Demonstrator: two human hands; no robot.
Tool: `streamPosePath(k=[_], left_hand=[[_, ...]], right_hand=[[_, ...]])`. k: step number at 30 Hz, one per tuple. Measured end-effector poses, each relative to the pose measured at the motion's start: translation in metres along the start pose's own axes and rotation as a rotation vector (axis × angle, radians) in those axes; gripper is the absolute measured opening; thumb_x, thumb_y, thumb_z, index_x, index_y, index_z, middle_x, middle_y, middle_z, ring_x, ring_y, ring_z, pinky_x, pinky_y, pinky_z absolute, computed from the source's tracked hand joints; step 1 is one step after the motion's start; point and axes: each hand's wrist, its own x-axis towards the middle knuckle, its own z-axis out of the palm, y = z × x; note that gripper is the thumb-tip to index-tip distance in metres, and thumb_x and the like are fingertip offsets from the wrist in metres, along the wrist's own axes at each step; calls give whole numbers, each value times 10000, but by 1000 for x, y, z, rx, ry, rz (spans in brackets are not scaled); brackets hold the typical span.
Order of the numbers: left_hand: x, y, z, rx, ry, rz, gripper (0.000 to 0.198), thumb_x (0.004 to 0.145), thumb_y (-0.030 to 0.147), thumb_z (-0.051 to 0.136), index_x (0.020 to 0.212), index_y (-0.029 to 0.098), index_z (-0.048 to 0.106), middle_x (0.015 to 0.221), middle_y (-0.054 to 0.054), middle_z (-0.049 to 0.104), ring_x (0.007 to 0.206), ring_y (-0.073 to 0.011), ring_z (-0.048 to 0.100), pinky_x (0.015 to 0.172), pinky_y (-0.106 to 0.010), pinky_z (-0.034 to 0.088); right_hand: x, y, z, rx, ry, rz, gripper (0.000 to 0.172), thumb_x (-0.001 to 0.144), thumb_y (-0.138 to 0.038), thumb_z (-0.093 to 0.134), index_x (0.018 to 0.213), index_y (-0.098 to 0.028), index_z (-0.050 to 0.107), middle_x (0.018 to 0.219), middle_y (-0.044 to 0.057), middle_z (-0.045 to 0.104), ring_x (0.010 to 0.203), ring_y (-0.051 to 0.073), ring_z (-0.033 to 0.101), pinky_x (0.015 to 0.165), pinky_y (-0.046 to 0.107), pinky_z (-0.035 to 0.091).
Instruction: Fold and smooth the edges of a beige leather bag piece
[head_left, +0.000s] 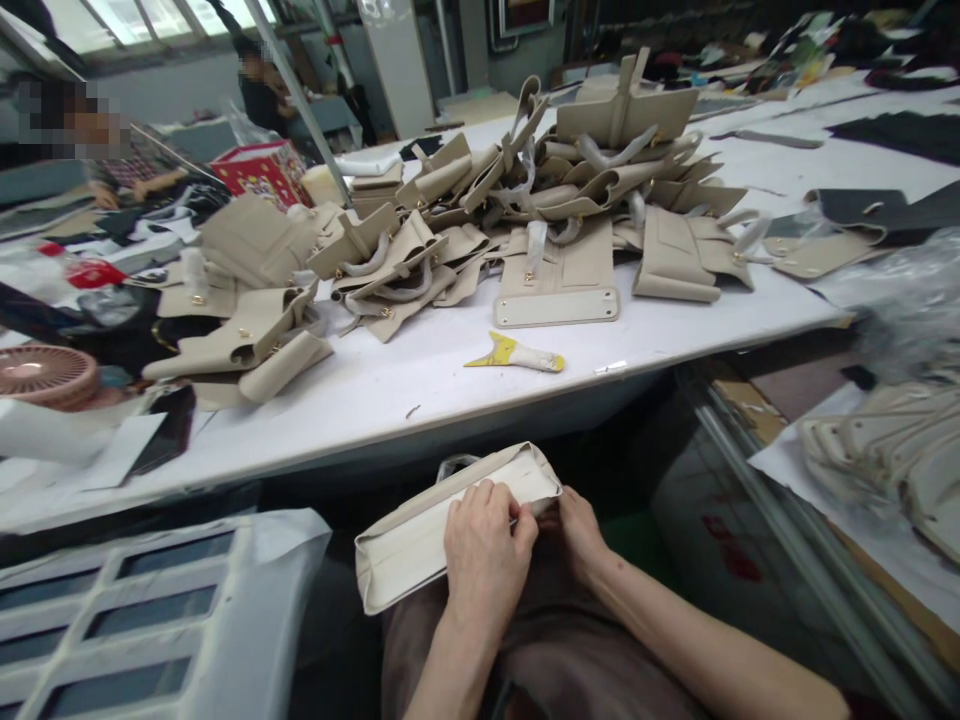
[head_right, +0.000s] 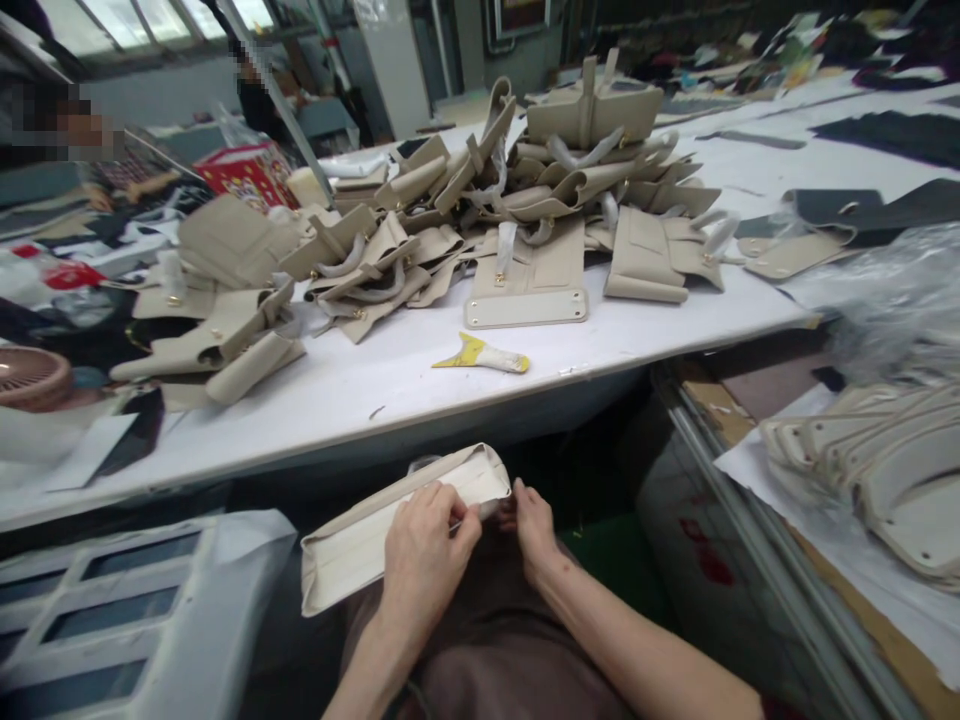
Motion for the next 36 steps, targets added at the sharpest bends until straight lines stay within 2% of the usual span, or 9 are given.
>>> streamPosePath(k=[3, 5, 7, 11, 15, 18, 21, 25, 36], left_hand=[[-1, 1, 0, 16, 24, -2, 165, 859, 207, 581, 706, 212, 520, 784, -25, 615, 777, -211, 568, 693, -349, 358], [-2, 1, 0, 18, 36, 2, 163, 862, 205, 582, 710, 212, 525, 776, -22, 611, 779, -209, 570, 694, -343, 362], [-4, 1, 0, 13, 43, 6, 159, 876, 212, 579, 723, 210, 536, 773, -20, 609, 778, -208, 568, 694, -339, 369], [-9, 3, 0, 9, 69, 7, 163, 892, 224, 585, 734, 204, 551, 774, -24, 610, 774, -209, 565, 696, -336, 382], [-15, 3, -1, 4, 92, -9, 37, 897, 202, 578, 893, 179, 606, 819, -44, 630, 791, -226, 572, 723, -353, 407], [-18, 2, -2, -42, 94, -29, 204, 901, 174, 557, 1102, 147, 579, 908, -68, 651, 837, -236, 586, 762, -372, 425], [-22, 0, -2, -82, 74, 8, 116, 925, 150, 505, 979, 185, 601, 908, -55, 647, 863, -235, 578, 775, -381, 420], [-30, -4, -4, -112, 74, 7, 154, 934, 147, 485, 851, 208, 599, 866, -45, 612, 845, -226, 550, 776, -370, 419], [-55, -39, -23, -88, 168, -154, 110, 900, 226, 569, 801, 219, 617, 861, -37, 627, 866, -246, 545, 795, -398, 360]], right_hand=[[-31, -17, -24, -222, -61, -298, 166, 920, -292, 630, 821, -164, 668, 781, 17, 638, 765, 168, 610, 700, 258, 515], [-56, -27, -33, -471, -195, -708, 148, 944, -241, 570, 1019, -201, 691, 1022, 55, 671, 976, 213, 622, 870, 307, 521], [-73, -33, -33, -714, -310, -1082, 324, 962, -166, 486, 1259, -214, 605, 1263, 94, 605, 1173, 248, 563, 1001, 391, 493], [-77, -30, -21, -1027, -278, -1387, 542, 935, -55, 451, 1466, -151, 397, 1392, 152, 525, 1320, 272, 458, 1076, 485, 463], [-69, -20, -18, -1154, -230, -1442, 585, 926, -46, 467, 1492, -110, 336, 1428, 165, 494, 1362, 281, 408, 1098, 527, 439], [-70, -16, -20, -1212, -242, -1437, 575, 933, -65, 466, 1491, -95, 332, 1450, 169, 470, 1380, 292, 379, 1097, 550, 431], [-72, -14, -19, -1230, -217, -1443, 556, 943, -88, 454, 1487, -102, 343, 1440, 171, 481, 1372, 299, 390, 1077, 562, 444], [-75, -11, -12, -1234, -187, -1441, 538, 944, -104, 452, 1476, -103, 368, 1421, 172, 499, 1358, 306, 408, 1073, 557, 453], [-87, 5, 20, -1247, -307, -1505, 510, 915, -80, 493, 1420, -56, 425, 1352, 202, 530, 1336, 323, 410, 1061, 548, 466]])
